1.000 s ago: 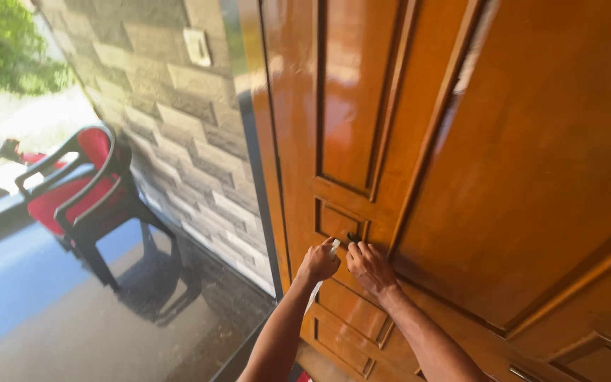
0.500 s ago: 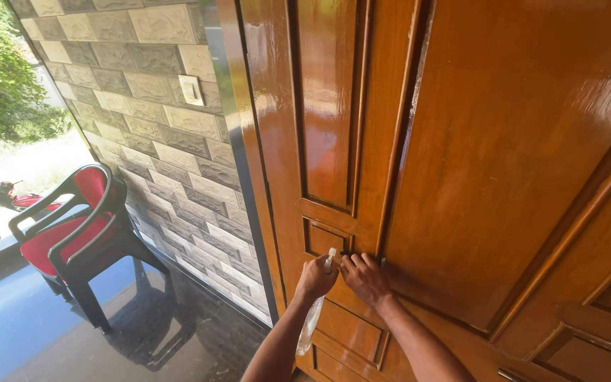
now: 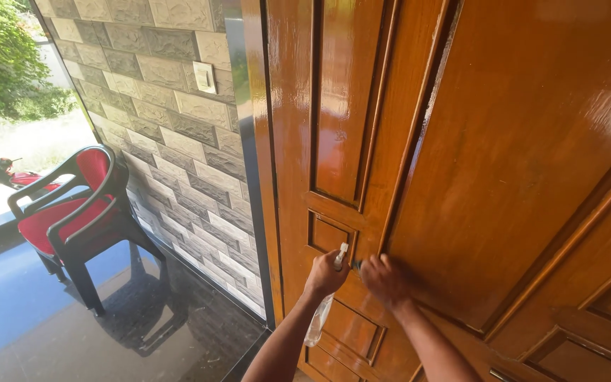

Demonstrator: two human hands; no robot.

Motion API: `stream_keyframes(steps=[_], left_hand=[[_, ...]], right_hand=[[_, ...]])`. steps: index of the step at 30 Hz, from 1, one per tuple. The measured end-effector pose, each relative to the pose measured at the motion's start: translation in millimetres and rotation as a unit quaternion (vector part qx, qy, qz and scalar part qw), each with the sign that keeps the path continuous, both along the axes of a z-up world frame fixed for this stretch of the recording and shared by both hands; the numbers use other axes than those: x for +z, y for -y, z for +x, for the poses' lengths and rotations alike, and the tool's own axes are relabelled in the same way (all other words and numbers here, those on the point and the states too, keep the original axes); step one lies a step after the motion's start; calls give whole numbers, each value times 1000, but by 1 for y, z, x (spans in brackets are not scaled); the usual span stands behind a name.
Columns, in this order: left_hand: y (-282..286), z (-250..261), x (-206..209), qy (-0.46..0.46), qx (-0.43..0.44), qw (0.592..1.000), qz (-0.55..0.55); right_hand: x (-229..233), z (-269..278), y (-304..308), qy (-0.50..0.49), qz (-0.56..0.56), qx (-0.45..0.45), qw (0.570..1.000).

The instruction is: Clean a wooden door and its frame using a spray bottle and a cloth.

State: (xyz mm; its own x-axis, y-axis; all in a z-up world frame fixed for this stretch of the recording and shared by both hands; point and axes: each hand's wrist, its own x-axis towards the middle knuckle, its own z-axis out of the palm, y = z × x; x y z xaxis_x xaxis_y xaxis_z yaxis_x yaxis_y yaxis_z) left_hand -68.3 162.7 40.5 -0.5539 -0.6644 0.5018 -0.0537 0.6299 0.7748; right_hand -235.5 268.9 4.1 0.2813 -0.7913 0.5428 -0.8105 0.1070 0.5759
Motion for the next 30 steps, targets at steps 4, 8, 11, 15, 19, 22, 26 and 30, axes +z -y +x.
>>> stream_keyframes(steps=[4,8,11,15,19,22,26,30], left_hand=[[-4,0,-5,13,-2,1000,10],[2,-11,-5,13,-22,1000,-2],[-1,-13,21,1,-36,999,-1],[0,-11,49,-35,-66,997,-2],[9,-9,59,-37,-84,996,-13],[18,0,73,-41,-99,994,17],[44,3,73,-77,-87,993,-17],[60,24,82,-75,-66,995,-21]], right_hand=[[3,1,-10,19,73,-1,997],[74,-3,-19,-31,-7,5,999],[114,-27,-11,-7,-106,14,994],[144,-14,-9,106,-186,-5,977],[104,1,-7,-11,-150,8,989],[107,14,-4,63,-59,-20,996],[159,41,12,85,-124,-9,989],[156,50,46,88,-122,-46,988]])
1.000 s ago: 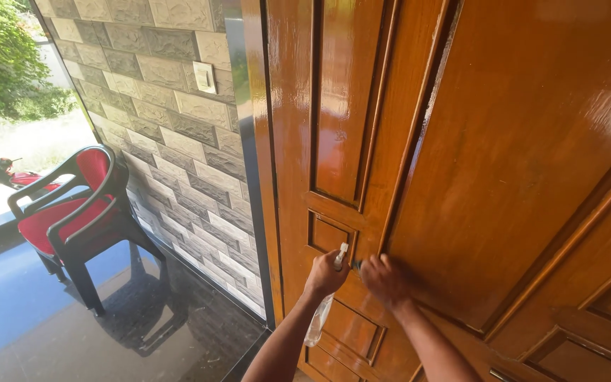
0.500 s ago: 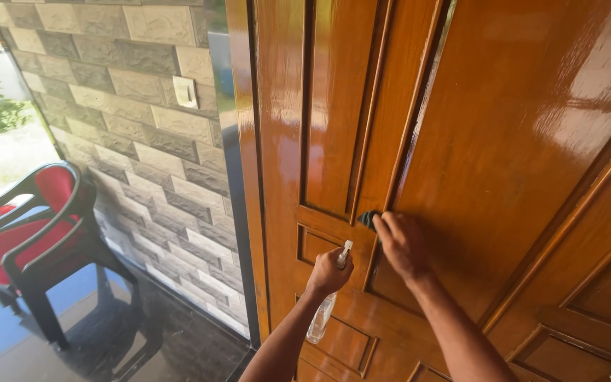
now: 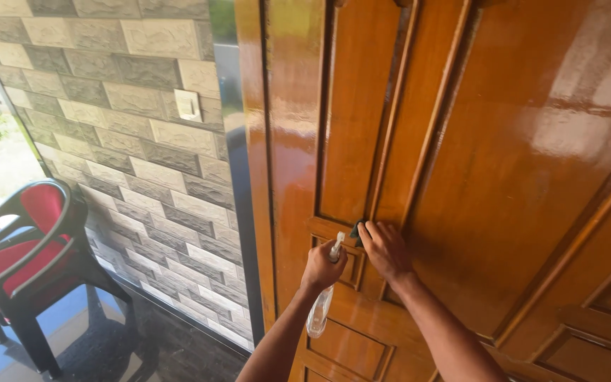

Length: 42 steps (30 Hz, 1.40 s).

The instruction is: Clean a wooden door and its frame using a spray bottle and a cloth.

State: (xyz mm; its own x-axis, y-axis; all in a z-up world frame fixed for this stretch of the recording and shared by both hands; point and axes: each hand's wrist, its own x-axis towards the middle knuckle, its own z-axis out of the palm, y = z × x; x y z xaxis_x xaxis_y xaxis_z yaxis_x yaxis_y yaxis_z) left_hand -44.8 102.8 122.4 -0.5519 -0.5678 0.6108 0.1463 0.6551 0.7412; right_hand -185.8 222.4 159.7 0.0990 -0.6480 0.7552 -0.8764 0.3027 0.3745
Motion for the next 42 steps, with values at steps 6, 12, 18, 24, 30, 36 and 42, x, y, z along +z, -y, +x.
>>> stream_keyframes(steps=[6,12,18,24,30,36,42], left_hand=[[31,33,-7,-4,20,1000,-13],[42,60,-1,10,35,999,15],[55,58,-5,32,45,998,7],[57,49,7,16,31,999,-2],[51,34,19,-13,5,1000,-6],[53,8,43,-35,8,999,-25],[33,18,100,-23,-30,999,35]], right_hand=[[-19,26,43,36,-12,-79,996],[-64,-12,110,63,33,-91,993],[-16,49,103,61,40,-107,992],[0,49,63,48,23,-119,991],[-16,17,27,88,-1,-90,992],[20,3,11,404,-158,141,890],[72,-10,8,613,-66,110,780]])
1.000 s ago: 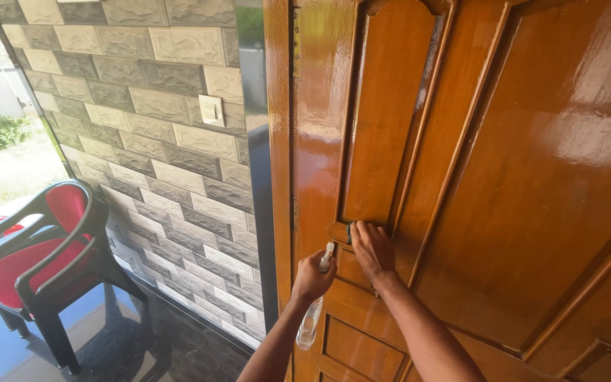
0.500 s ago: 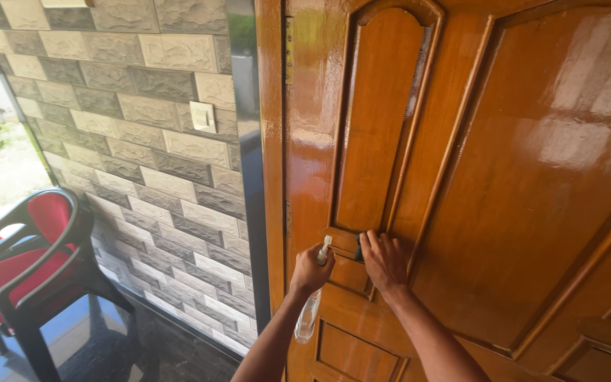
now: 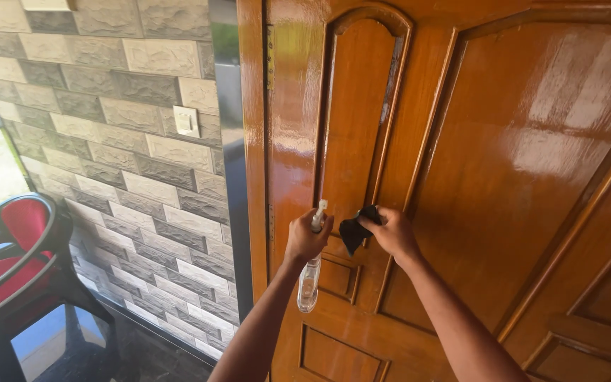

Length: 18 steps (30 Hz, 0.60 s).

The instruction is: Clean a wooden door and its frame using a spray bottle and a cloth.

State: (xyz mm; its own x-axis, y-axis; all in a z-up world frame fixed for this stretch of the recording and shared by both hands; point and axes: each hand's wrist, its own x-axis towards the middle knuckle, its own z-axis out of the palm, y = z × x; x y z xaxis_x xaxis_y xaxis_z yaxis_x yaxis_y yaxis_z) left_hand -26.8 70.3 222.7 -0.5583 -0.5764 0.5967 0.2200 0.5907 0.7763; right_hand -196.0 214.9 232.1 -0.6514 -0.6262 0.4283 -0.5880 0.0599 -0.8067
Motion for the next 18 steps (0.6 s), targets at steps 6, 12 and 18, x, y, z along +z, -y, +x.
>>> stream_keyframes(steps=[6,12,18], left_hand=[[-21,0,34,-16,27,996,-86],[-40,-11,46,-26,84,995,-44],[-44,-28,39,-54,114,989,-79]], right_hand=[[42,1,-6,68,-9,40,997],[61,-6,-14,69,-21,35,997],[69,-18,-18,-12,88,47,995]])
